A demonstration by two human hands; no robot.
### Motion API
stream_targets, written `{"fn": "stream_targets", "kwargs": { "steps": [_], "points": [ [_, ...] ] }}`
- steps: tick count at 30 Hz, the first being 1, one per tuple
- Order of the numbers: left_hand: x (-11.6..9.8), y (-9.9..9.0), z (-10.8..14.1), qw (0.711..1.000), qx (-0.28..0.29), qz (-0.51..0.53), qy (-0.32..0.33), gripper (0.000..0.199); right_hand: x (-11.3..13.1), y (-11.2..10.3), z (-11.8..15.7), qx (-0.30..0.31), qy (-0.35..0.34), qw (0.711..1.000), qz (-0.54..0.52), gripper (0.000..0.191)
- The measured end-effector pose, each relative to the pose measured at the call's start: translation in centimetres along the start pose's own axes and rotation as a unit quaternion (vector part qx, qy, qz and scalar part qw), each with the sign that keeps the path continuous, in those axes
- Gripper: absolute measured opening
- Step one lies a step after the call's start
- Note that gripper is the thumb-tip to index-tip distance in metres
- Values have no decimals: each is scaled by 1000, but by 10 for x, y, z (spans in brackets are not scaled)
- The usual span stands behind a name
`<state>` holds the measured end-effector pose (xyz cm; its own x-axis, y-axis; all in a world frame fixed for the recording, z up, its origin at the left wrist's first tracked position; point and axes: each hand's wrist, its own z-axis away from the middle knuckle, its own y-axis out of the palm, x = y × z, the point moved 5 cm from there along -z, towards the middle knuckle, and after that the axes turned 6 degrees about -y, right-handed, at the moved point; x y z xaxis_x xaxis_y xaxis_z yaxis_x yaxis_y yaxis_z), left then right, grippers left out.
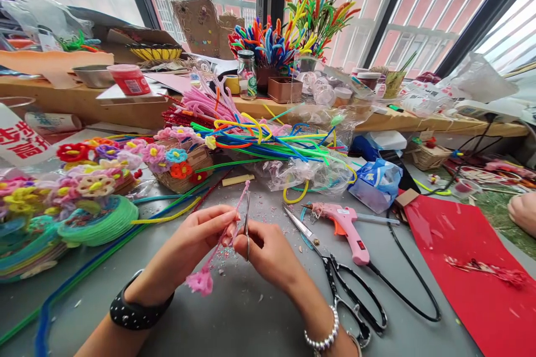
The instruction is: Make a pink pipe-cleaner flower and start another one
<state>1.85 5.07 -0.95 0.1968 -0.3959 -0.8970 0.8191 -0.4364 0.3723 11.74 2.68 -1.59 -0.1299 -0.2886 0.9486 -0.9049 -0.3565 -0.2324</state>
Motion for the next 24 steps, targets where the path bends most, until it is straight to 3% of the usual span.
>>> {"fn": "stream_targets", "kwargs": {
  "steps": [17, 24],
  "points": [
    [6, 3, -2, 999, 34, -1, -7, 16, -6, 2, -2, -55, -15, 998, -16, 57],
    [2, 0, -2, 1000, -4, -30, 5, 16, -8, -4, -1, -91, 3, 995, 29, 58]
  ]
}}
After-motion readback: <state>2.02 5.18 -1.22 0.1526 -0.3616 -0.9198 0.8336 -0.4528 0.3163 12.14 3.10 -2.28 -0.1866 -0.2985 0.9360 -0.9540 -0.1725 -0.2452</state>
